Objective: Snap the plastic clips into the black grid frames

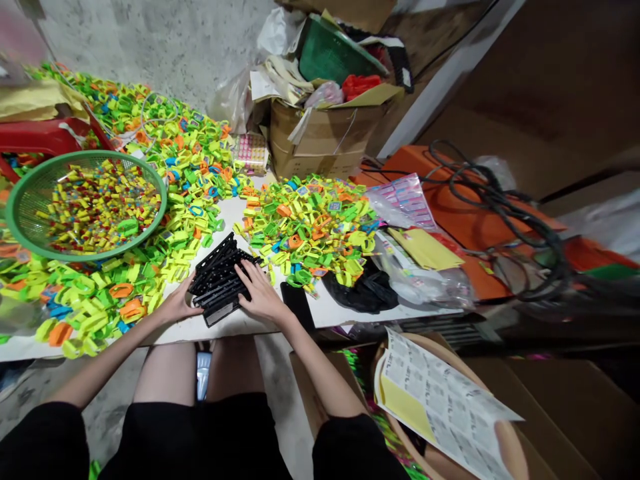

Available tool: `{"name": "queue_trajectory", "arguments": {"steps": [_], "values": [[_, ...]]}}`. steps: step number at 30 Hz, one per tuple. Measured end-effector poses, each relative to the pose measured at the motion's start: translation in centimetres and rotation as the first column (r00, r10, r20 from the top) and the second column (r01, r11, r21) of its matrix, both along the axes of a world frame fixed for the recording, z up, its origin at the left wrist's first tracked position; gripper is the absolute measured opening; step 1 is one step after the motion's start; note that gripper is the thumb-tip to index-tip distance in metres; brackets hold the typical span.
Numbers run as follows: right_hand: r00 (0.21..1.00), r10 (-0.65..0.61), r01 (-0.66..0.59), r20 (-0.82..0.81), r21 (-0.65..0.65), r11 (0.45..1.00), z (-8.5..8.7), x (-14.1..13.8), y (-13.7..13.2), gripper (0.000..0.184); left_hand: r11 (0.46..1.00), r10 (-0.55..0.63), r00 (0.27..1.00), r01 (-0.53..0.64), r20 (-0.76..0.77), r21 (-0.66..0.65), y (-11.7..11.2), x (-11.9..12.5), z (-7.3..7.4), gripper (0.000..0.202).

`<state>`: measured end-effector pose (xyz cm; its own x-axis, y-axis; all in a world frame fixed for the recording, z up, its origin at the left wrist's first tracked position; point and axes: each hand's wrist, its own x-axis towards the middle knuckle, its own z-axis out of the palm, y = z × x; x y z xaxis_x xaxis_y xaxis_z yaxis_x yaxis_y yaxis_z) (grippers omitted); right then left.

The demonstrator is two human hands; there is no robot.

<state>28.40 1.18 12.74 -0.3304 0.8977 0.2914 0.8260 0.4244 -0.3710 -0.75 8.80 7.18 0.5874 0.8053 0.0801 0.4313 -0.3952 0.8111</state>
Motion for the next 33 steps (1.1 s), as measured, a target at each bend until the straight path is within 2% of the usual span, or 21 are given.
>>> {"name": "queue_trajectory", "arguments": {"steps": [6,12,19,23,27,30,33], "values": [[0.999,-0.002,0.002,-0.04,0.006,1.0,-0.3,-0.2,0.1,0.078,1.0,0.011,1.0,-0.011,-0.008,-0.011,-0.2,0.1,-0.7,0.108],[0.998,-0.007,0.01,-0.056,0.038,0.999,-0.4,-0.4,-0.1,0.076,0.999,0.031,1.0,-0.031,-0.001,-0.033,-0.2,0.2,-0.4,0.106],[0.996,0.015,-0.007,-0.092,0.089,0.996,-0.8,-0.4,0.0,0.073,0.996,0.076,0.997,-0.075,0.017,-0.039,-0.3,0.5,-0.1,0.113],[0.983,0.019,0.005,-0.183,0.13,0.991,-0.8,-0.6,0.3,0.057,0.996,0.075,0.997,-0.075,-0.006,-0.04,-0.5,0.4,0.2,0.115],[0.971,-0.054,0.091,-0.235,0.149,0.985,-0.6,-1.1,0.9,0.04,0.995,0.072,0.997,-0.073,-0.022,-0.062,-0.7,0.2,0.4,0.117],[0.966,-0.11,0.15,-0.234,0.164,0.975,-0.5,-1.6,1.6,0.033,0.994,0.053,0.998,-0.054,-0.015,-0.091,-0.8,0.1,0.4,0.118],[0.97,-0.109,0.151,-0.219,0.188,0.97,-0.5,-2.2,2.2,0.032,0.995,0.035,0.999,-0.035,0.0,-0.095,-0.9,0.1,0.4,0.12]]}}
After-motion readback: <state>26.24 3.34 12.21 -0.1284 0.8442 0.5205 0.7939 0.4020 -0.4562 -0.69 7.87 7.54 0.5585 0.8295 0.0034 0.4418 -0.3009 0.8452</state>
